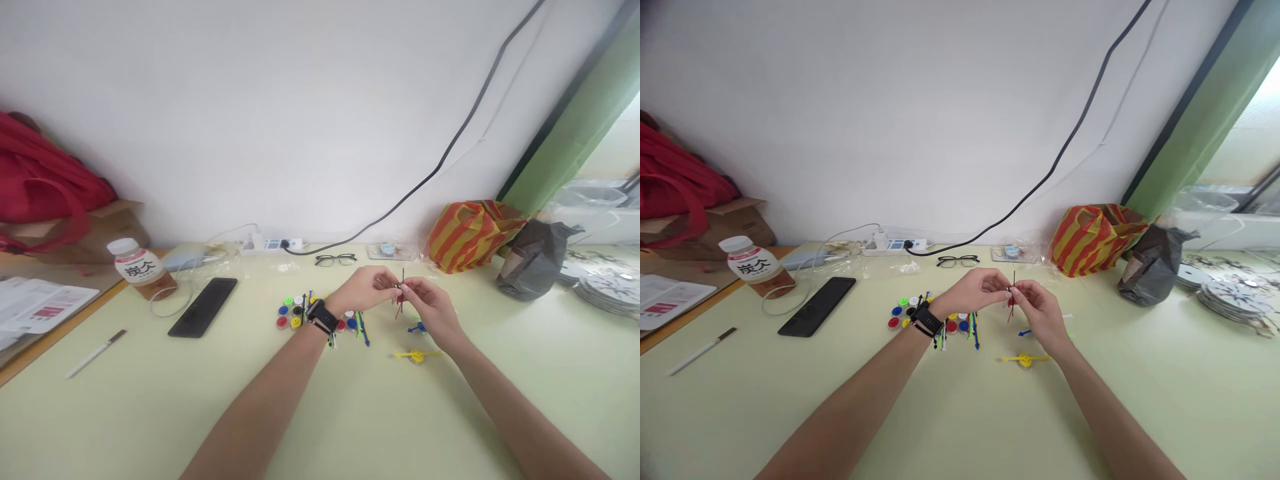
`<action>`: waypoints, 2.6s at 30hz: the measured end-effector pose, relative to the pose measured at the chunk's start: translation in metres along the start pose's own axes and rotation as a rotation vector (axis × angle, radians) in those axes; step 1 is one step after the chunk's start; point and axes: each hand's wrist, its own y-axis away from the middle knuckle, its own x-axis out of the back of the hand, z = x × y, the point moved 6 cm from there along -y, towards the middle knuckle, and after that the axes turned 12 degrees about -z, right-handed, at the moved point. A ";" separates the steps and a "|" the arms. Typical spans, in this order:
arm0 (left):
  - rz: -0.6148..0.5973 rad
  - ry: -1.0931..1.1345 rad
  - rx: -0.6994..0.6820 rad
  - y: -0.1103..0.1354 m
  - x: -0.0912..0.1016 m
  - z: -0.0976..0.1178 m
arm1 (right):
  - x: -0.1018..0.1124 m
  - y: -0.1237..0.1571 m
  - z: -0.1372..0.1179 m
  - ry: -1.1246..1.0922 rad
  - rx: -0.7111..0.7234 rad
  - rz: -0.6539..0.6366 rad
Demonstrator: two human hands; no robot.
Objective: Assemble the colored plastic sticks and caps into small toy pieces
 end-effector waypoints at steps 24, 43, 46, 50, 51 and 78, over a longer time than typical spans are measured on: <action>-0.081 -0.210 0.101 0.011 0.007 0.002 | -0.028 0.003 0.008 -0.214 -0.208 -0.193; -0.091 -0.703 0.270 0.014 0.006 -0.016 | -0.002 0.003 0.037 0.619 -0.050 0.000; -0.071 -0.764 0.295 0.015 0.010 -0.019 | 0.020 0.001 0.031 0.694 -0.016 0.074; -0.051 -0.778 0.307 0.016 0.014 -0.021 | 0.049 -0.001 0.039 0.838 -0.156 0.037; -0.050 -0.777 0.311 0.016 0.015 -0.021 | 0.052 -0.001 0.043 0.864 -0.209 0.002; 0.256 0.029 0.028 0.000 0.008 0.000 | -0.006 0.013 -0.019 0.449 0.208 0.175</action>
